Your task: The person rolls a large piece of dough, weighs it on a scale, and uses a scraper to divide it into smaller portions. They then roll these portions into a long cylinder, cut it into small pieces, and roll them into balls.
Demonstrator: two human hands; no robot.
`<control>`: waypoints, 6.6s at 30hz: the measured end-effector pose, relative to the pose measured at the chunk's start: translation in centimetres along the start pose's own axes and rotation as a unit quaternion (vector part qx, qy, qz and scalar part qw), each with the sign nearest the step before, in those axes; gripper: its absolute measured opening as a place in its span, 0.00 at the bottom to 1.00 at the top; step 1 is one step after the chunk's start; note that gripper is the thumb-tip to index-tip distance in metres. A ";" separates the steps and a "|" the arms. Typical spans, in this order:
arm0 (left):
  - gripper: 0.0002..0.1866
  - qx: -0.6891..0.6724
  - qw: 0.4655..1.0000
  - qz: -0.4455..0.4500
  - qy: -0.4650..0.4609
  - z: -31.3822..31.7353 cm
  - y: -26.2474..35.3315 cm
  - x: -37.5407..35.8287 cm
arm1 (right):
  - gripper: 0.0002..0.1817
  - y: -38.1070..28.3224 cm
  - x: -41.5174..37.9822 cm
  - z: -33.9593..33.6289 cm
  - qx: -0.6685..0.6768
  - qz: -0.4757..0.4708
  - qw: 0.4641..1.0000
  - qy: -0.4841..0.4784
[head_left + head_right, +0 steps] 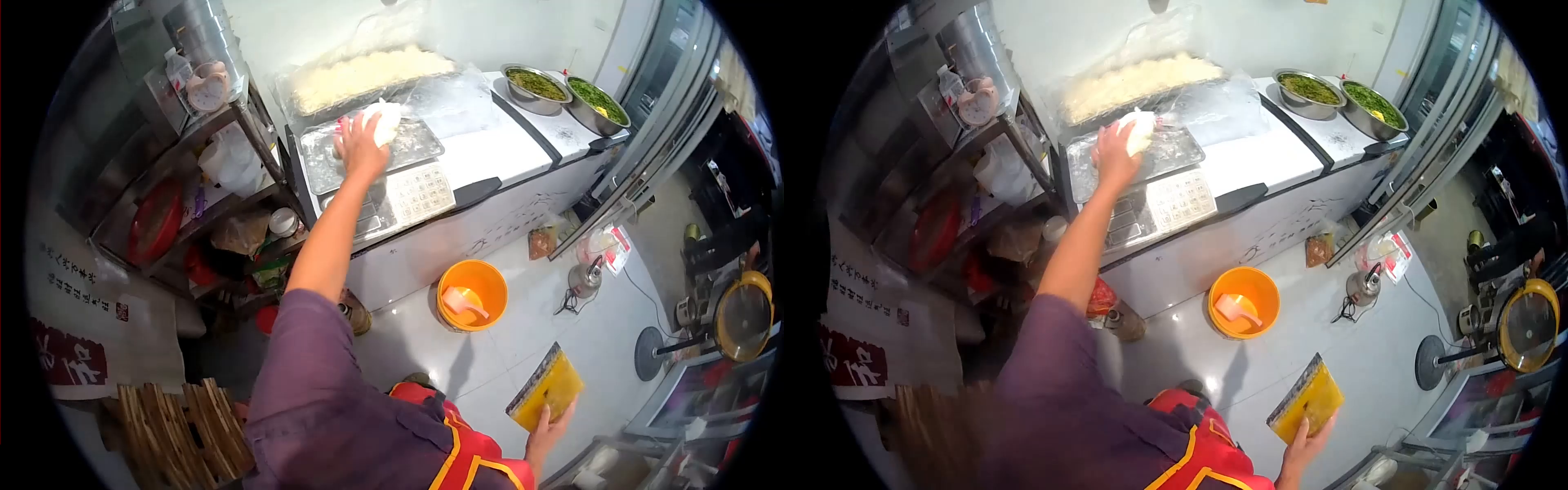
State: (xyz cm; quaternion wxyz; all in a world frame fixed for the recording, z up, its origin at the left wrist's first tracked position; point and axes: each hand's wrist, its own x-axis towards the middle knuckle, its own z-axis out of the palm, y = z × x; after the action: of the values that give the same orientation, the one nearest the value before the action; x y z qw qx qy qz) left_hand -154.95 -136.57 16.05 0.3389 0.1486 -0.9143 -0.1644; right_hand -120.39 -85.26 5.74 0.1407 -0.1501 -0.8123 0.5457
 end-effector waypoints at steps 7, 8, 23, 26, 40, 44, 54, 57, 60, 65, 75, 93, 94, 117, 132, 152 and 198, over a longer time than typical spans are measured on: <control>0.30 -0.089 0.975 -0.051 -0.195 4.6 -4.9 3.0 | 0.34 -2.2 1.5 3.1 0.005 0.000 1.000 -0.014; 0.29 -0.155 0.970 -0.095 -0.161 3.5 -5.0 3.3 | 0.34 -2.3 1.8 3.2 -0.010 -0.002 1.000 -0.017; 0.20 -0.213 0.965 -0.147 -0.043 -1.1 -11.3 3.7 | 0.34 -3.0 3.7 5.9 -0.036 -0.017 0.998 -0.049; 0.21 -0.217 0.965 -0.142 -0.052 -0.9 -11.2 3.7 | 0.34 -3.2 3.6 6.2 -0.020 -0.011 0.998 -0.052; 0.18 -0.210 0.972 0.072 -0.083 3.1 2.4 -2.7 | 0.33 -0.1 1.6 4.4 -0.063 0.022 0.998 -0.013; 0.18 -0.265 0.907 0.246 -0.218 15.2 8.2 -12.2 | 0.35 0.9 2.0 5.2 -0.119 0.051 0.990 0.057; 0.22 -0.365 0.434 0.525 -0.635 28.4 20.4 -38.6 | 0.33 11.6 -0.2 10.4 -0.188 0.120 0.910 0.348; 0.21 -0.378 0.319 0.612 -0.617 32.2 22.2 -41.8 | 0.32 14.1 0.0 13.0 -0.236 0.165 0.852 0.438; 0.21 -0.371 0.218 0.670 -0.605 35.0 26.3 -41.1 | 0.33 11.6 2.0 15.7 -0.204 0.184 0.781 0.561; 0.20 -0.405 0.074 0.717 -0.563 39.3 31.6 -38.3 | 0.35 9.9 6.7 21.9 -0.236 0.246 0.644 0.685; 0.21 -0.321 -0.060 0.726 -0.606 30.3 38.8 -60.2 | 0.32 17.9 -7.0 13.8 -0.169 0.199 0.422 0.868; 0.52 -0.388 -0.045 0.690 -0.610 -2.8 39.0 -107.3 | 0.33 20.3 -25.3 -8.7 -0.095 0.397 0.253 0.877; 0.52 -0.403 -0.028 0.686 -0.605 -3.5 38.3 -108.4 | 0.33 20.8 -25.8 -9.0 -0.095 0.406 0.251 0.874; 0.19 -0.419 -0.025 0.696 -0.583 4.8 45.5 -111.1 | 0.40 36.2 -35.5 -23.7 -0.176 0.577 0.536 0.591; 0.14 -0.133 -0.099 0.470 -0.867 4.7 48.9 -109.6 | 0.40 29.8 -30.4 -19.5 -0.243 0.504 0.483 0.673; 0.12 -0.208 -0.022 -0.008 -0.978 28.4 53.9 -66.9 | 0.35 24.2 -7.7 2.3 -0.091 0.306 0.641 0.697; 0.17 -0.423 0.894 -0.130 -0.071 61.7 -0.2 50.8 | 0.36 12.7 68.6 44.5 -0.033 0.026 0.991 -0.127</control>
State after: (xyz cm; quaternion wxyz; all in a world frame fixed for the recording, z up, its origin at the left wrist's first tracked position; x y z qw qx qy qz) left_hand -233.01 -143.88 0.80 0.2793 0.0968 -0.7525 -0.5885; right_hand -199.48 -91.00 -17.85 0.0170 -0.1053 -0.8369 0.5369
